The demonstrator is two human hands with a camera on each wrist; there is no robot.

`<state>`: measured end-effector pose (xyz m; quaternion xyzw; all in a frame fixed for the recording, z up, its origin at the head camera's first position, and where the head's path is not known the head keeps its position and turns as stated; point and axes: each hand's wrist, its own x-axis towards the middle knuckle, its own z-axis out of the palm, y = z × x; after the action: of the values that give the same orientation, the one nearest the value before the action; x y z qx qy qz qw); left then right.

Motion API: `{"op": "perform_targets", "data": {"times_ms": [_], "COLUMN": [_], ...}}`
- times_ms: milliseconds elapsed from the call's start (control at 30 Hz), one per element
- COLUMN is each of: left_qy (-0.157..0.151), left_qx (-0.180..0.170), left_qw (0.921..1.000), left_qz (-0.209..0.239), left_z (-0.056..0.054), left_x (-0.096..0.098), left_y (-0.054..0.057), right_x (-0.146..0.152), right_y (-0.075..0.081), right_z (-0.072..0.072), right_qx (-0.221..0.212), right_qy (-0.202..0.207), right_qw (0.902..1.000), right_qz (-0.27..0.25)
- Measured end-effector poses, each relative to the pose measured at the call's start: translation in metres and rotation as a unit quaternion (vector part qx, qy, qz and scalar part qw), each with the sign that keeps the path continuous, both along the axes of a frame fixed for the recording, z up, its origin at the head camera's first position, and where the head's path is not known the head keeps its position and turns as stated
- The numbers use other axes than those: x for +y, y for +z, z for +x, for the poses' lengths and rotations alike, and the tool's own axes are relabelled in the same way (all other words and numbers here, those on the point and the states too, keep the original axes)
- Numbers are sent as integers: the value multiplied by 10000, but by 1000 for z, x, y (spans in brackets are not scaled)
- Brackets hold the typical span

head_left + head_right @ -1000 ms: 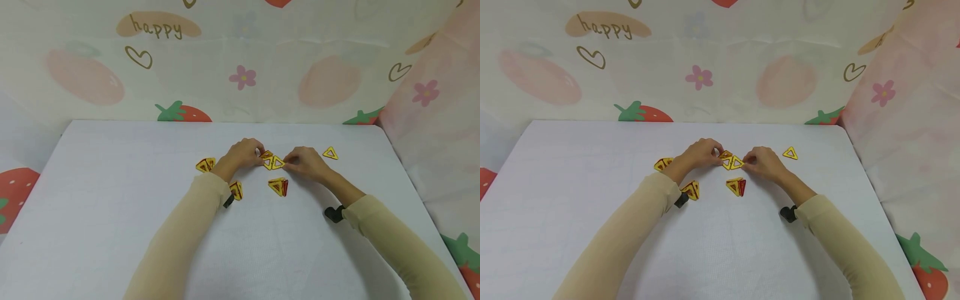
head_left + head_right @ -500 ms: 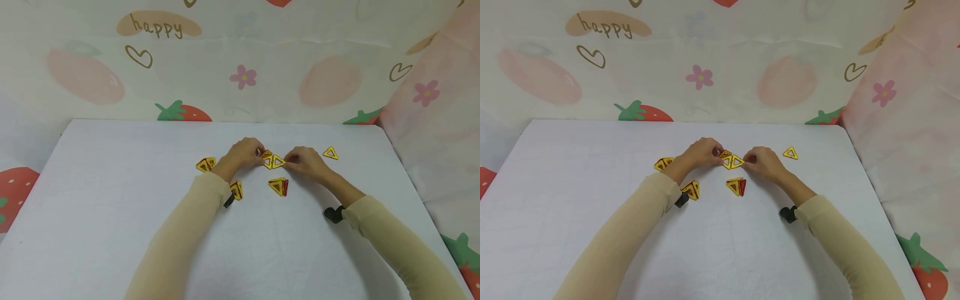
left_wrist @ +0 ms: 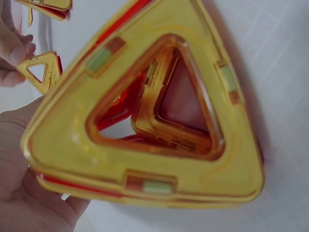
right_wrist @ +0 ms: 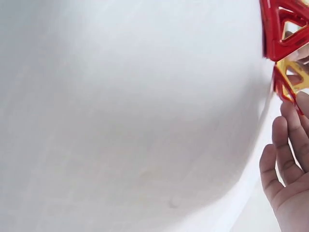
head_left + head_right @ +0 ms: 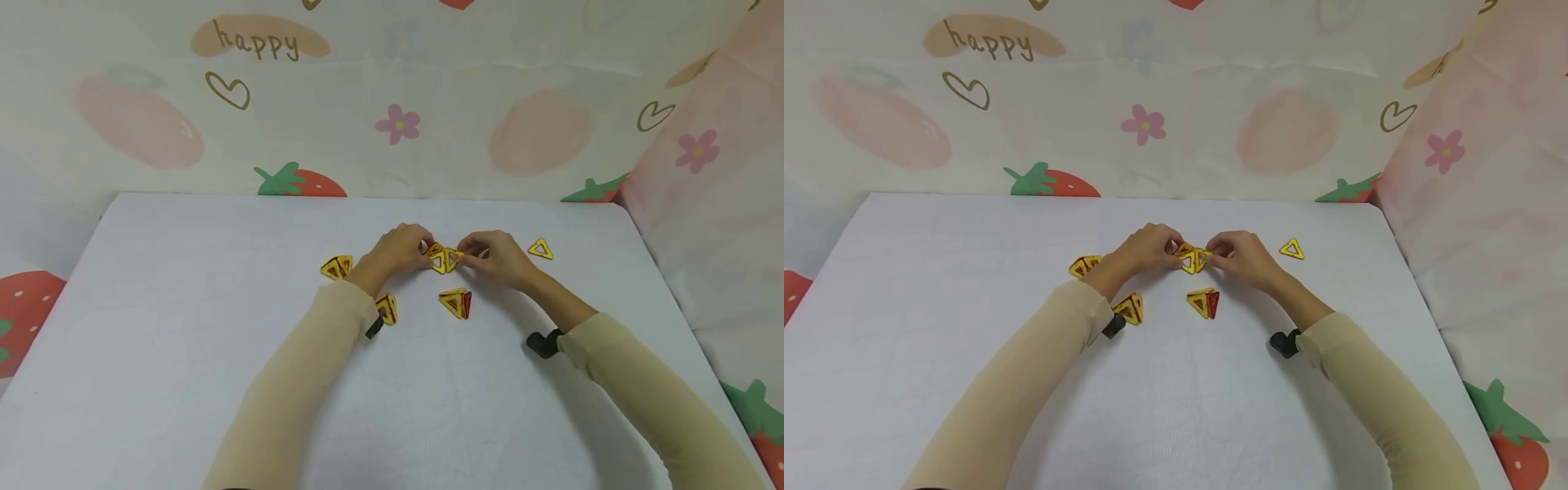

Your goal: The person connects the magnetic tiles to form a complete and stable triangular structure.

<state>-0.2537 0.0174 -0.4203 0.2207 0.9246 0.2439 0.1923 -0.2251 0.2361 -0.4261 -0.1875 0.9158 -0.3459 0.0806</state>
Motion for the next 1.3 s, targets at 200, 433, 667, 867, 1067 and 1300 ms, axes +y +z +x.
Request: {"op": "perform_targets", "data": {"times_ms": [200, 433, 667, 867, 1067, 1300], "left_qy": [-61, -69, -91, -169, -147, -153], "left_qx": [64, 58, 72, 133, 92, 129], "left_qw": [9999, 9999, 9999, 9996, 9997, 9996], "left_qz": [99, 84, 109, 160, 189, 197], "left_z": [-1, -1, 0, 0, 1, 2], "left_x": [1, 1, 1, 2, 2, 2], "left_y": [-1, 0, -1, -1, -1, 1], "right_x": [-4, -11, -15, -19, -19, -19], "right_y": [1, 4, 2, -1, 0, -1], "right_z": [-2, -3, -6, -6, -4, -5], "right_qx": [-10, -91, -170, -211, -283, -242], "right_qy": [40, 145, 241, 285, 213, 282], "right_qw": [9999, 9996, 9994, 9992, 9992, 9993], "right_qz": [-121, -230, -157, -178, -166, -85]}}
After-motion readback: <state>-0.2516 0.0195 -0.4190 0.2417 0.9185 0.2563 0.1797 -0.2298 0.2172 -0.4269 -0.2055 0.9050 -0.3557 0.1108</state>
